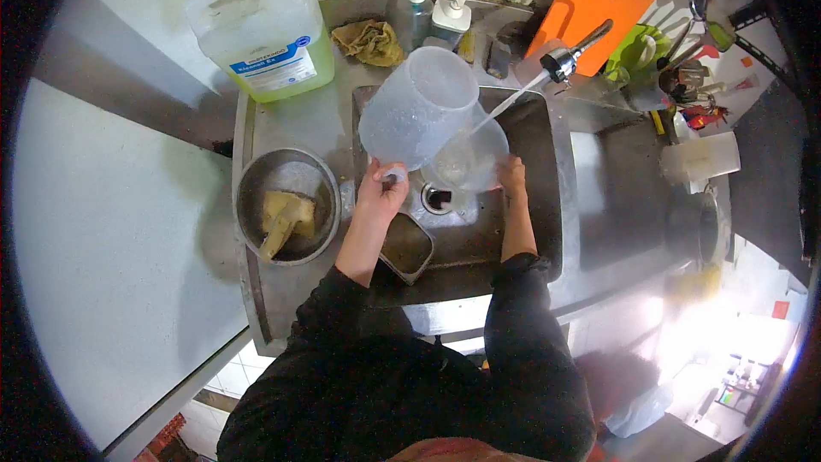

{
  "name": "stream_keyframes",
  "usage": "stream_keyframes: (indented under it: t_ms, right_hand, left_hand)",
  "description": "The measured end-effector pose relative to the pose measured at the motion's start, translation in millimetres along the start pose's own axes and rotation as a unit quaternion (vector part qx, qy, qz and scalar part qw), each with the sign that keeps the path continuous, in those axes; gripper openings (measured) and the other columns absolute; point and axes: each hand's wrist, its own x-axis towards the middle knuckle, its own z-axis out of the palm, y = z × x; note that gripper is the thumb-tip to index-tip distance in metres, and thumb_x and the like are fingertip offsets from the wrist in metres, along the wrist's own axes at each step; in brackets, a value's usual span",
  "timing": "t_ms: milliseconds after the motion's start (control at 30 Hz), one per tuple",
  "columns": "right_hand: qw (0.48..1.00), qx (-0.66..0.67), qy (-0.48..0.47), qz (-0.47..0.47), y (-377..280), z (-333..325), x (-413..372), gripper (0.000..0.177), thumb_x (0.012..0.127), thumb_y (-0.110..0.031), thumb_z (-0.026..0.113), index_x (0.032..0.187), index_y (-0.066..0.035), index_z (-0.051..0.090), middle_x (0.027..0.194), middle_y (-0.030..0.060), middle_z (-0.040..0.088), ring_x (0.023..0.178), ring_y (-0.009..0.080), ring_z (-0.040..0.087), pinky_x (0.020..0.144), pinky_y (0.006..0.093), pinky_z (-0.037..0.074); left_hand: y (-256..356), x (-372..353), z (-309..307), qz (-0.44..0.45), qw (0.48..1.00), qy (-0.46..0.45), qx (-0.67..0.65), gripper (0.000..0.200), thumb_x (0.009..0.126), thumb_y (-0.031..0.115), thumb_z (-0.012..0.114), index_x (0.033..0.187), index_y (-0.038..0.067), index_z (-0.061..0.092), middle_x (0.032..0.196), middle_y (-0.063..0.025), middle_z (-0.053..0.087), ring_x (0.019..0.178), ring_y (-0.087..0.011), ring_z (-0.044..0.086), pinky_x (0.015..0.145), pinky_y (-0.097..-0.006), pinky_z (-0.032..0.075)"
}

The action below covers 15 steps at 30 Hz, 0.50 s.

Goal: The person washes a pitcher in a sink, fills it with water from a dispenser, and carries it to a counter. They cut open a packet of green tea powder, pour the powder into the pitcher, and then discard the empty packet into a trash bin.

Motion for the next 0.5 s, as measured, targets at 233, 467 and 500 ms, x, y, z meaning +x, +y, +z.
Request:
stream_keyframes:
  t_ms: [233, 467, 500]
  right_hand:
    - [0.999, 0.000, 0.033, -0.035, 4, 27, 16, 0.047, 0.073, -0.023, 0.062, 0.115, -0.004, 0.054, 0.102, 0.0255, 0.060, 0.097, 0.0446, 0.057, 0.086, 0.0469, 0.046]
    - [0.976, -0.145, -0.090, -0.138, -29, -12, 12, 0.051, 0.080, -0.026, 0.061, 0.123, -0.002, 0.044, 0.112, 0.0267, 0.056, 0.099, 0.0456, 0.055, 0.083, 0.0487, 0.046]
    - [0.991, -0.096, -0.082, -0.055, -35, -12, 5, 0.048, 0.083, -0.024, 0.059, 0.123, -0.001, 0.045, 0.114, 0.0256, 0.055, 0.101, 0.0431, 0.055, 0.083, 0.0476, 0.046]
  left_hand:
    - [75, 64, -84, 0.007, 0.985, -0.140, 0.100, 0.004, 0.082, -0.001, 0.048, 0.081, -0.005, 0.048, 0.079, -0.0145, 0.053, 0.075, -0.0227, 0.056, 0.062, -0.0289, 0.052]
    - [-8, -12, -18, 0.098, 0.991, -0.004, -0.093, 0.017, 0.087, 0.009, 0.046, 0.074, -0.001, 0.045, 0.059, -0.0078, 0.043, 0.047, -0.0169, 0.044, 0.051, -0.0268, 0.047]
    - [-14, -18, -15, 0.101, 0.989, -0.001, -0.109, 0.020, 0.089, 0.012, 0.045, 0.072, 0.001, 0.044, 0.057, -0.0063, 0.040, 0.044, -0.0159, 0.040, 0.047, -0.0264, 0.044]
